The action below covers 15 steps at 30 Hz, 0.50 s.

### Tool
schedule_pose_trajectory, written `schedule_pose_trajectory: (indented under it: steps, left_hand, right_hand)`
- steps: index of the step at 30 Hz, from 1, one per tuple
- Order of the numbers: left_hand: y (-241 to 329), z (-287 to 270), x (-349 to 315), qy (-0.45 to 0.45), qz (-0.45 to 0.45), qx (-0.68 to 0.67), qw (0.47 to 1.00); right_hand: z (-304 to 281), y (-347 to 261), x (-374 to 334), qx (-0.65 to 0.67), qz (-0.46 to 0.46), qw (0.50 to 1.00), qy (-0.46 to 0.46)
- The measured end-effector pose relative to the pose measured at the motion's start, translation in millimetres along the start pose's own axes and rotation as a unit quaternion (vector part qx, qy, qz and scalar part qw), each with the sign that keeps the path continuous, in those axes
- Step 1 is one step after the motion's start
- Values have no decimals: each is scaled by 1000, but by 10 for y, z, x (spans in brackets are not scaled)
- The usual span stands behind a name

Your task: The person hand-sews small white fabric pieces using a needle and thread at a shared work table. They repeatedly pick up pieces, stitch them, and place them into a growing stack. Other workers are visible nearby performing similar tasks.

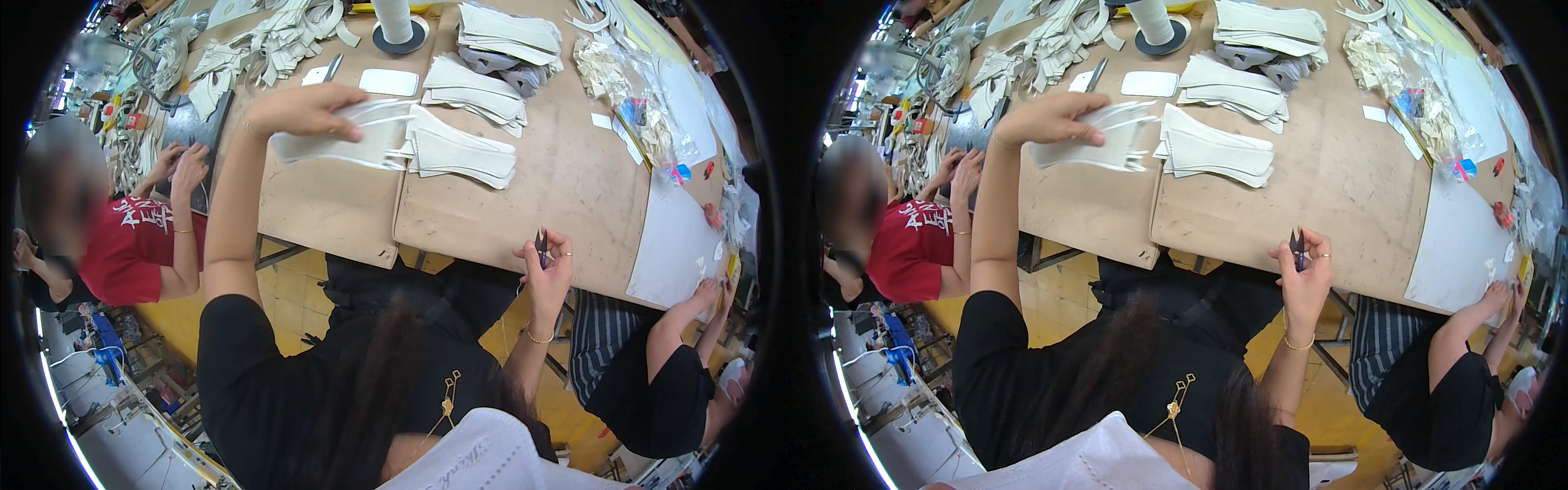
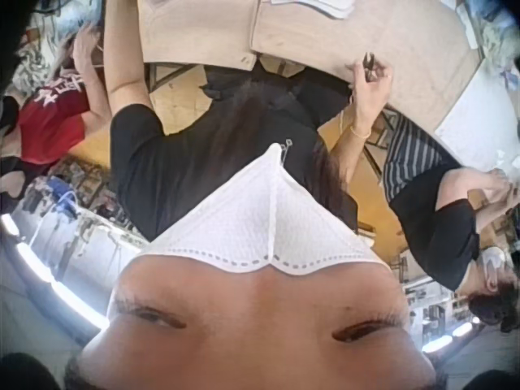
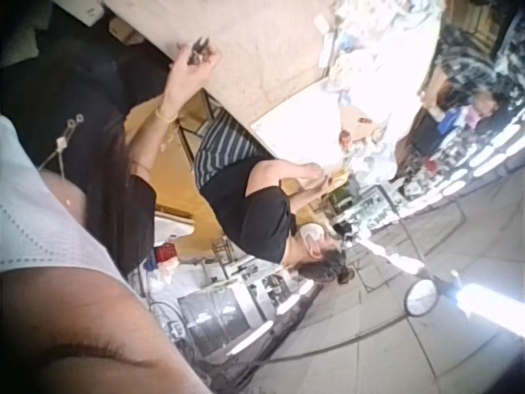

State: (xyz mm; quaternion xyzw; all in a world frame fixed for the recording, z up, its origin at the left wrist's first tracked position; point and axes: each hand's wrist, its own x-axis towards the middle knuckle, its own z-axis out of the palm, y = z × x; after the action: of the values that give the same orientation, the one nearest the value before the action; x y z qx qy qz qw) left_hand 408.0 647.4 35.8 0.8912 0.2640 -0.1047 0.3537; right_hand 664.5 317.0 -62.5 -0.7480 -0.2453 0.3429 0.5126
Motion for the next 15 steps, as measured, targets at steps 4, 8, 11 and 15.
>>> schedule_pose_trajectory:
  steps: [4,8,11,15]
  left_hand:
    - [-583,106,-18,-11,-98,-17,995]
    - [-763,238,256,132,-69,64,987]
    - [-548,427,313,238,-17,67,969]
    - [190,1237,154,40,137,-193,971]
  right_hand:
    - [196,-115,16,-3,-22,999,-25]
    - [360,-199,-46,13,-9,999,-47]
    - [428,-289,-54,28,0,997,-75]
    - [554,-483,-9,38,-24,987,-155]
